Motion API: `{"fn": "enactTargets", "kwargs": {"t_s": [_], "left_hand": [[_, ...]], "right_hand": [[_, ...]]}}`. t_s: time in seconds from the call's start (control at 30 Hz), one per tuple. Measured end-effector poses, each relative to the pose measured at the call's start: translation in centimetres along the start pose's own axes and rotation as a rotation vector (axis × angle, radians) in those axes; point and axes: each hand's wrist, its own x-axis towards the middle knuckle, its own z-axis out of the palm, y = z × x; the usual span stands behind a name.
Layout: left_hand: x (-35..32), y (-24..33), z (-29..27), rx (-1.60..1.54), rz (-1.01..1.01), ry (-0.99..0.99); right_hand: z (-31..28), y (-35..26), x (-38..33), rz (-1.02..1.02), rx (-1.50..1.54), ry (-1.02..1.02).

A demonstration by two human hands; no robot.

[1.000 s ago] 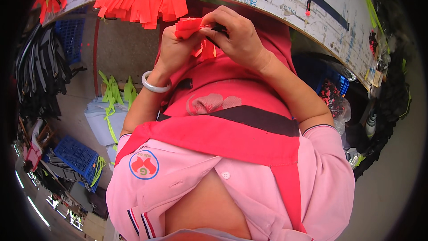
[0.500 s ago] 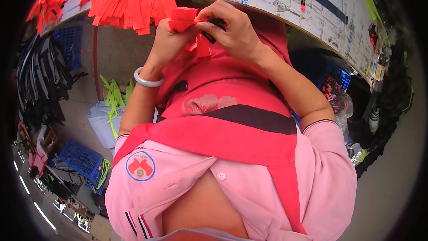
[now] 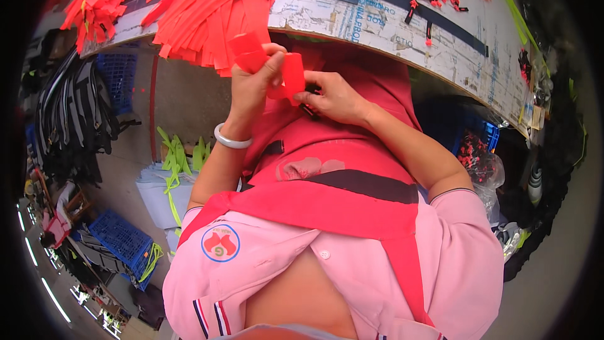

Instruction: Attaching plastic buckles to red fabric straps at a workbench.

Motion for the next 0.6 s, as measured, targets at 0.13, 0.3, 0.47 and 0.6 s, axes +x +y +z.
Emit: {"fn": "enactTargets", "kwargs": {"t_s": [0.13, 0.3, 0.47, 0.6], "left_hand": [[-0.7, 0.0, -4.6, -0.431, -0.135, 0.255], [-2.6, -0.7, -5.0, -0.522, -0.156, 0.28], [-3.1, -1.2, -4.2, -0.537, -0.191, 0.279], [-3.3, -1.9, -4.3, -0.527, -0.228, 0.255]], "right_hand": [[-3.7, -6.5, 4.4, 0.094, 0.115, 0.08], [-8.9, -10.9, 15.5, -0.162, 0.497, 0.094], [-8.1, -3.7, 22.1, 0.055, -0.073, 0.393], [-6.5, 0.7, 19.1, 0.04, 0.05, 0.428]]}}
